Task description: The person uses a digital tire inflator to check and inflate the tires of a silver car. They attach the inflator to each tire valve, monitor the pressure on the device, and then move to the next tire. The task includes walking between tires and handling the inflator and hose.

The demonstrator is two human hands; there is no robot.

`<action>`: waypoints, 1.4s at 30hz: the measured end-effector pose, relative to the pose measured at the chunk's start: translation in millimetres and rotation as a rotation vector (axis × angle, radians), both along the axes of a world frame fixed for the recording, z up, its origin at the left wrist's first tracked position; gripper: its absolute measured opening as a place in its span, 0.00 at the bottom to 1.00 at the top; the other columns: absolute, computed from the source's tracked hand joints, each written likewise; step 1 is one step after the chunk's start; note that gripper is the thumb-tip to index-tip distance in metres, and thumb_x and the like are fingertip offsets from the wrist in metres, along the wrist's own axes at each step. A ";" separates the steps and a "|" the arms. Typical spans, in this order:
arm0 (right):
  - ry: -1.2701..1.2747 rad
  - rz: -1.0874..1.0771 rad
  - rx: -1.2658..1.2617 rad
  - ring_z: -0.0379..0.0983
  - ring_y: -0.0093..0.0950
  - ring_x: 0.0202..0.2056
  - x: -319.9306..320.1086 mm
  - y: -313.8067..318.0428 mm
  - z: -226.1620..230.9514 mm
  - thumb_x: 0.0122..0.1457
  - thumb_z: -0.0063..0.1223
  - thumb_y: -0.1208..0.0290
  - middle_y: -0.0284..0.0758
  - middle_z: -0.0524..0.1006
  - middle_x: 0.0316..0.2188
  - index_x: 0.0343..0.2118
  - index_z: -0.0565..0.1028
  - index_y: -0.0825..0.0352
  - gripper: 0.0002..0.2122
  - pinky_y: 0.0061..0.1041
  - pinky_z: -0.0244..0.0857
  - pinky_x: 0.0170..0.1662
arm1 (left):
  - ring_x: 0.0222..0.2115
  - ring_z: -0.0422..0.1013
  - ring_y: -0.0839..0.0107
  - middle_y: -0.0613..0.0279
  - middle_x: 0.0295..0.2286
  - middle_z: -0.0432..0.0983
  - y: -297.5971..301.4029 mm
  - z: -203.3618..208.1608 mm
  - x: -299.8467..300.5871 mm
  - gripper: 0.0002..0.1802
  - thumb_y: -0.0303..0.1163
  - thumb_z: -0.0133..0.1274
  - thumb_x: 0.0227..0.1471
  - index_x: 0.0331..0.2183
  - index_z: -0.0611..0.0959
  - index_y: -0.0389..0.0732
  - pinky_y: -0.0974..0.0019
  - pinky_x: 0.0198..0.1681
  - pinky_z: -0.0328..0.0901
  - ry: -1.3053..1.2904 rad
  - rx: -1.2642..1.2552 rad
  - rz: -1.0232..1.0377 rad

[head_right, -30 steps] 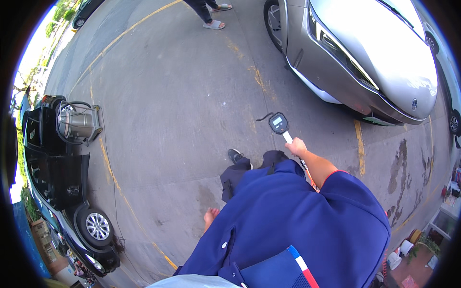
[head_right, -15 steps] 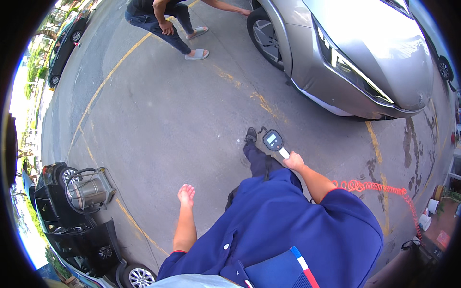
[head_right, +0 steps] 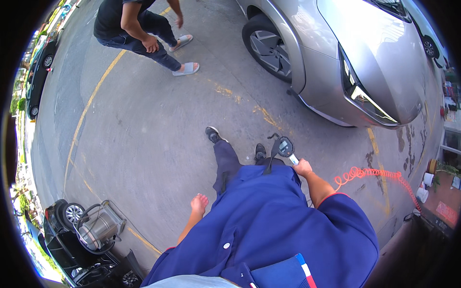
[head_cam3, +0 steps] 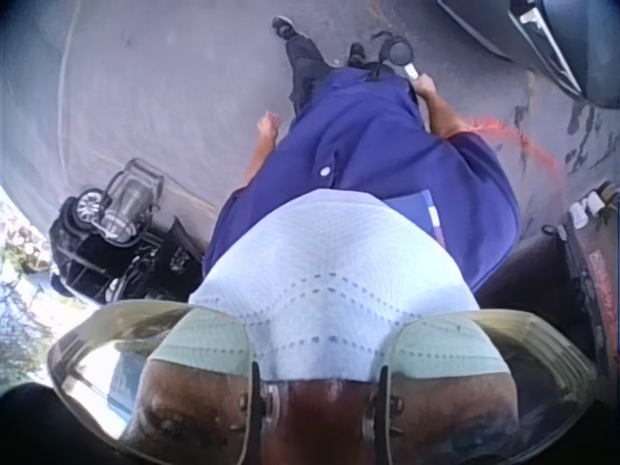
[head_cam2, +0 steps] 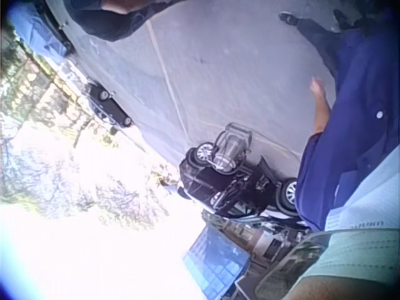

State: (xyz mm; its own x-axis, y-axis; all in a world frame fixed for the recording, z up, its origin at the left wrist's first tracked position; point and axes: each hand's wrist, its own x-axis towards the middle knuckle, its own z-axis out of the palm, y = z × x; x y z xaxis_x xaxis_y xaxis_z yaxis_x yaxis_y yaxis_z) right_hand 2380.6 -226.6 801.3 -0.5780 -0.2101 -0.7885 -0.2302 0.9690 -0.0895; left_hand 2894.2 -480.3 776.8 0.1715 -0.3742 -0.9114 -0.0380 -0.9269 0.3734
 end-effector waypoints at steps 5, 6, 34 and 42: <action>0.022 -0.180 0.092 0.74 0.46 0.48 14.3 -90.0 -2.0 0.48 0.56 0.58 0.55 0.77 0.42 0.44 0.74 0.75 0.25 0.37 0.68 0.51 | 0.31 0.75 0.66 0.57 0.33 0.77 -175.5 -31.7 -36.3 0.14 0.38 0.53 0.58 0.40 0.75 0.39 0.62 0.32 0.71 0.053 -0.060 -0.123; 0.037 -0.196 0.092 0.74 0.46 0.48 9.6 -110.0 -2.3 0.48 0.56 0.58 0.55 0.77 0.42 0.44 0.75 0.75 0.25 0.37 0.68 0.51 | 0.31 0.75 0.67 0.57 0.33 0.77 -211.7 -34.9 -50.7 0.14 0.38 0.53 0.58 0.40 0.75 0.38 0.63 0.32 0.71 0.038 -0.065 -0.175; -0.095 -0.485 0.324 0.74 0.49 0.47 -140.8 -501.0 -73.9 0.45 0.57 0.59 0.57 0.77 0.40 0.49 0.71 0.75 0.29 0.39 0.67 0.51 | 0.38 0.74 0.66 0.57 0.38 0.76 -664.9 -169.3 -336.0 0.21 0.41 0.56 0.56 0.45 0.75 0.38 0.62 0.40 0.70 0.028 0.099 -0.291; -0.037 -0.615 0.350 0.77 0.36 0.31 -85.6 -524.3 -91.6 0.47 0.57 0.66 0.47 0.78 0.28 0.50 0.69 0.76 0.27 0.33 0.70 0.36 | 0.36 0.74 0.67 0.59 0.36 0.77 -735.8 -220.4 -361.6 0.19 0.41 0.54 0.57 0.45 0.77 0.39 0.62 0.39 0.70 0.007 0.205 -0.495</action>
State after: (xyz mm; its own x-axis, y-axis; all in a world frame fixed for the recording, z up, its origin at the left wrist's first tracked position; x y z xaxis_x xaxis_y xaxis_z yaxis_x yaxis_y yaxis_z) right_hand 2295.0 -750.9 709.7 -0.4818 0.4152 -0.7717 0.3652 0.8956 0.2539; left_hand 2532.7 -1216.1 556.4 0.0133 -0.2230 -0.9747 -0.4875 -0.8526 0.1884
